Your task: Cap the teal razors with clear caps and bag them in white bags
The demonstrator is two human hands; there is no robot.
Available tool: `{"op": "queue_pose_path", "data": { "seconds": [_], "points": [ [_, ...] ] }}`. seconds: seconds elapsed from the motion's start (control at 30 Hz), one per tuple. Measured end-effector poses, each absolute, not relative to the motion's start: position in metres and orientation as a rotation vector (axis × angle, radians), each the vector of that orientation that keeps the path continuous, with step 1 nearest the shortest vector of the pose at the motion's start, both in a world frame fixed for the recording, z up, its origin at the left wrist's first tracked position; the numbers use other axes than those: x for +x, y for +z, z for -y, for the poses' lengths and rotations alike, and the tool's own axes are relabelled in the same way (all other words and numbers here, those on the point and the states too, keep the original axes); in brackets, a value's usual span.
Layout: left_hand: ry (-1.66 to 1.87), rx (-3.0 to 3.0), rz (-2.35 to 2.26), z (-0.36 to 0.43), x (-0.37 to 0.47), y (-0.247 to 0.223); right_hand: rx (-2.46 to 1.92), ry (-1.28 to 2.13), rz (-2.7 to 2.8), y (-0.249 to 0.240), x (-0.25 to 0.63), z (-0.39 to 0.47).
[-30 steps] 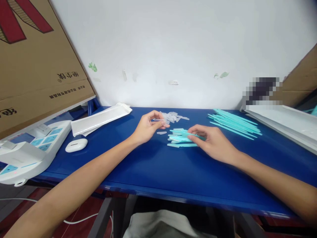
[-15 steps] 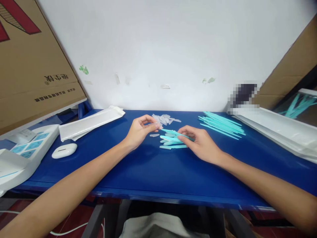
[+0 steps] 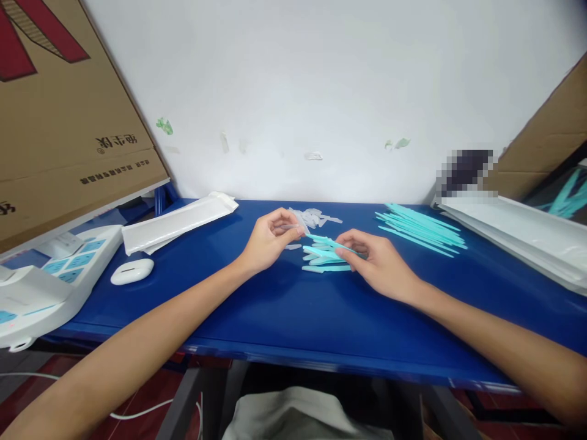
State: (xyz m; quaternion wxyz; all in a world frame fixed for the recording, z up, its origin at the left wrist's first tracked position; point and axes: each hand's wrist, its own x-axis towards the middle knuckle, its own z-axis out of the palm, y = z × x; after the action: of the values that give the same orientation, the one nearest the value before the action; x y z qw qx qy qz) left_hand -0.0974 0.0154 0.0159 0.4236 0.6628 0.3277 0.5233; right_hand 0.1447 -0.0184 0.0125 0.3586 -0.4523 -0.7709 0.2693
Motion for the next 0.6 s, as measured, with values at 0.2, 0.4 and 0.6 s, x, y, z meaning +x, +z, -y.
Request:
{"op": "queue_pose_path", "data": {
  "seconds": [0.2,0.4,0.6],
  "points": [
    [1.375,1.797,-0.866,-0.0135,-0.0986,0.0158,-1.171,0.768,1.961,0.013,0.1441,0.0192],
    [1.34,1.874,-0.865,-0.0092,-0.0979,0.0154,-1.164,0.814,1.95,0.0162,0.1417,0.0213],
    [1.256,1.856,-0.85,-0.0118,-0.0996,0.0144,-1.152,0.786,1.956,0.0134,0.1435,0.0197]
  ]
}}
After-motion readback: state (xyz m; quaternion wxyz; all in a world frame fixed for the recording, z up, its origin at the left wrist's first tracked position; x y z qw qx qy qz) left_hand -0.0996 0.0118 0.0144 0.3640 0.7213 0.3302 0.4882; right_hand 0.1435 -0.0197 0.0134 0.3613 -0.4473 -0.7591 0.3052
